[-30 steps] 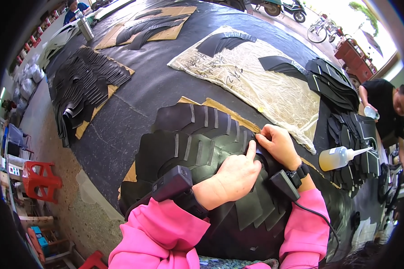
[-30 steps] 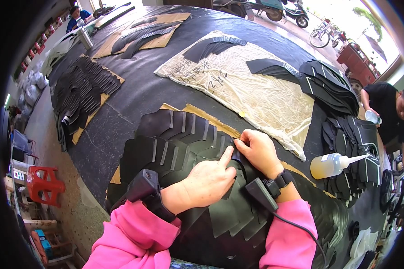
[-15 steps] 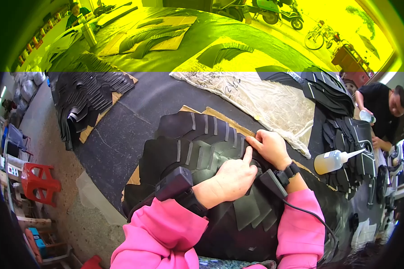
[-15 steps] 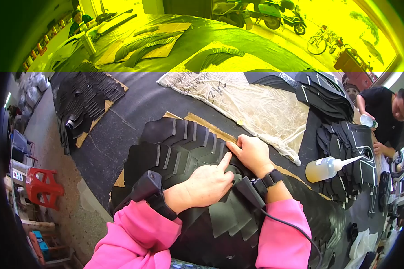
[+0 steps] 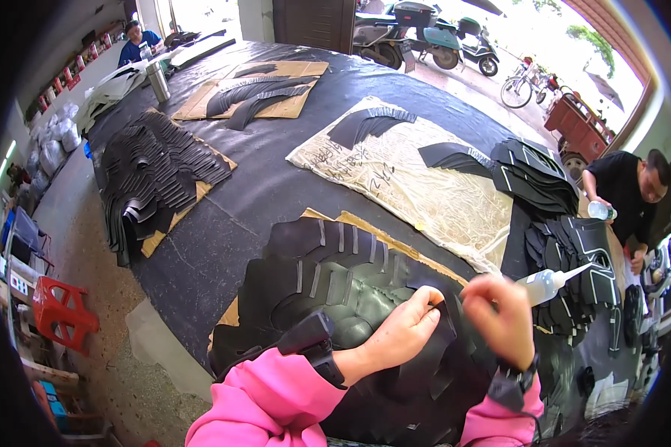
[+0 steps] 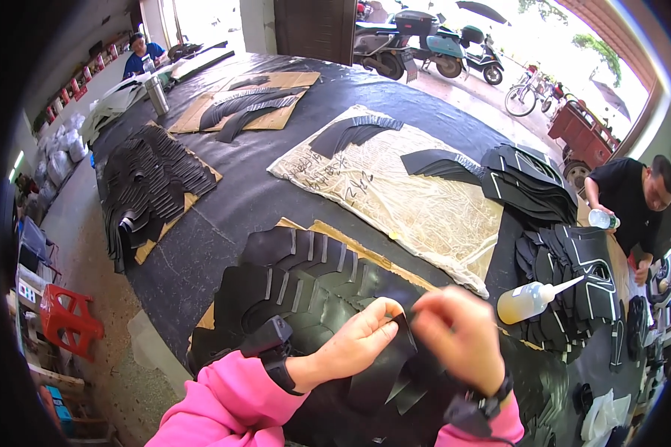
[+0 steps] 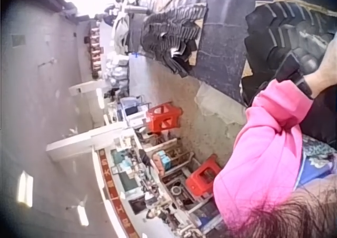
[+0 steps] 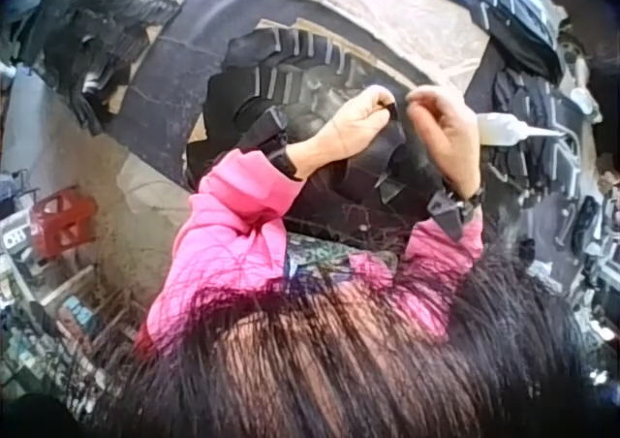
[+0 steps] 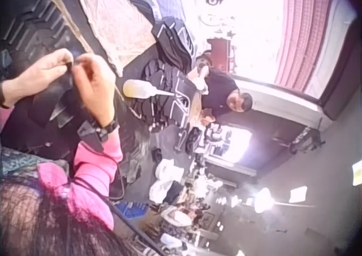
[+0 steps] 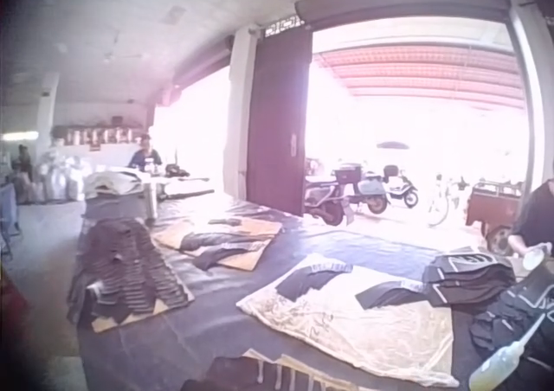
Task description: The person is stitching or assembling leather components of a shoe upper at a long work table.
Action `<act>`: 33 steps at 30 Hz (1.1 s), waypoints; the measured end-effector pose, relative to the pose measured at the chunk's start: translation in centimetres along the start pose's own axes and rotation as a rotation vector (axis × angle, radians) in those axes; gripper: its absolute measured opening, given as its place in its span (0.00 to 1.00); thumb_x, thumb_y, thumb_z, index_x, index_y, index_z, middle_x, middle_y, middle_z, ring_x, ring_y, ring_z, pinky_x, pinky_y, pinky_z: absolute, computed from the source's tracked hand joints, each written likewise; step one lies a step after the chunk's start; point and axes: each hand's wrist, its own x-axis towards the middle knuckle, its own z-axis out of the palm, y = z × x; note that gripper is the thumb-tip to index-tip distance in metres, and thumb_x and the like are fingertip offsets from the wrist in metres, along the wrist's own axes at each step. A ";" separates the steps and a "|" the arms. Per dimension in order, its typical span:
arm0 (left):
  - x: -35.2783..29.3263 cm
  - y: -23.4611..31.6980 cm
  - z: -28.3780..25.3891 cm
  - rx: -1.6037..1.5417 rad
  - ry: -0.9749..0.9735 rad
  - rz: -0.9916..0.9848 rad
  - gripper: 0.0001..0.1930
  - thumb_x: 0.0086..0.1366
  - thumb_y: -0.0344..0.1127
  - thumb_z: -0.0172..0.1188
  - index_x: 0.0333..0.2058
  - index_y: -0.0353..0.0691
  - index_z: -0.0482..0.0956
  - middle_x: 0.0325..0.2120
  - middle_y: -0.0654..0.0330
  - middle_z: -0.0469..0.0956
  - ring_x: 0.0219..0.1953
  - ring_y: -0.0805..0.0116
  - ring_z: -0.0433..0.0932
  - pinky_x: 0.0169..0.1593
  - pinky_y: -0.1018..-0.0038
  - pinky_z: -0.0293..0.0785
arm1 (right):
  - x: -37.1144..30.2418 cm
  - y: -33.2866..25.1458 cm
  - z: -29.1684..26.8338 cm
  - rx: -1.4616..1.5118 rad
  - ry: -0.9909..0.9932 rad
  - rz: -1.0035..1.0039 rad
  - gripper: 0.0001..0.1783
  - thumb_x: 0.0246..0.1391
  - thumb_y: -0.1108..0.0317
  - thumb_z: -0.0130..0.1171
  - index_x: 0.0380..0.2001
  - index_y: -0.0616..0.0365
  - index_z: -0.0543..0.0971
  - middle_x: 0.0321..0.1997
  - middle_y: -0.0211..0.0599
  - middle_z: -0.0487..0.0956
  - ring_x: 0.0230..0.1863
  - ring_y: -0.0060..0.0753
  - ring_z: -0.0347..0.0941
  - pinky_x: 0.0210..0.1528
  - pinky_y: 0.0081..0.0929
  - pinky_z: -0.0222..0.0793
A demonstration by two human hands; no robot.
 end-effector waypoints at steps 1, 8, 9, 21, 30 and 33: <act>-0.1 -1.0 0.0 -0.194 -0.026 -0.067 0.07 0.62 0.28 0.44 0.40 0.36 0.63 0.34 0.58 0.69 0.39 0.71 0.68 0.44 0.74 0.64 | -0.7 -1.3 0.3 -0.055 -0.172 0.049 0.15 0.39 0.65 0.63 0.32 0.60 0.75 0.22 0.34 0.73 0.21 0.29 0.70 0.25 0.22 0.66; -0.8 1.9 1.1 -0.530 -0.023 -0.227 0.15 0.64 0.32 0.42 0.48 0.38 0.54 0.41 0.58 0.64 0.46 0.74 0.62 0.50 0.77 0.60 | -2.6 -1.4 2.8 -0.550 -0.054 -0.181 0.29 0.33 0.58 0.67 0.38 0.63 0.69 0.36 0.42 0.74 0.36 0.40 0.72 0.34 0.30 0.69; -0.9 2.2 1.1 -0.535 -0.008 -0.233 0.16 0.65 0.34 0.42 0.49 0.38 0.52 0.42 0.57 0.63 0.47 0.74 0.62 0.51 0.77 0.59 | -2.5 -1.2 2.6 -0.518 -0.036 -0.179 0.27 0.35 0.60 0.65 0.38 0.63 0.69 0.37 0.42 0.74 0.36 0.41 0.73 0.35 0.30 0.70; -3.6 7.0 -0.3 0.762 -0.150 0.376 0.25 0.50 0.33 0.55 0.47 0.35 0.60 0.36 0.48 0.68 0.35 0.53 0.71 0.41 0.66 0.67 | 0.4 2.4 1.5 0.450 0.154 0.176 0.06 0.46 0.79 0.53 0.31 0.62 0.72 0.29 0.28 0.75 0.32 0.18 0.70 0.38 0.16 0.65; -3.1 2.1 -3.7 1.522 -0.028 0.295 0.06 0.46 0.34 0.53 0.23 0.40 0.69 0.27 0.57 0.70 0.31 0.66 0.70 0.35 0.72 0.64 | 3.9 5.1 3.3 0.948 -0.138 0.487 0.07 0.49 0.71 0.55 0.33 0.58 0.71 0.26 0.24 0.72 0.27 0.15 0.68 0.29 0.13 0.63; -2.2 0.3 -3.5 1.490 -0.034 0.348 0.07 0.47 0.33 0.54 0.25 0.38 0.71 0.33 0.53 0.72 0.35 0.64 0.70 0.39 0.72 0.65 | 4.5 8.5 5.8 0.681 -0.207 0.401 0.07 0.46 0.74 0.58 0.29 0.59 0.71 0.26 0.21 0.71 0.29 0.10 0.64 0.31 0.11 0.60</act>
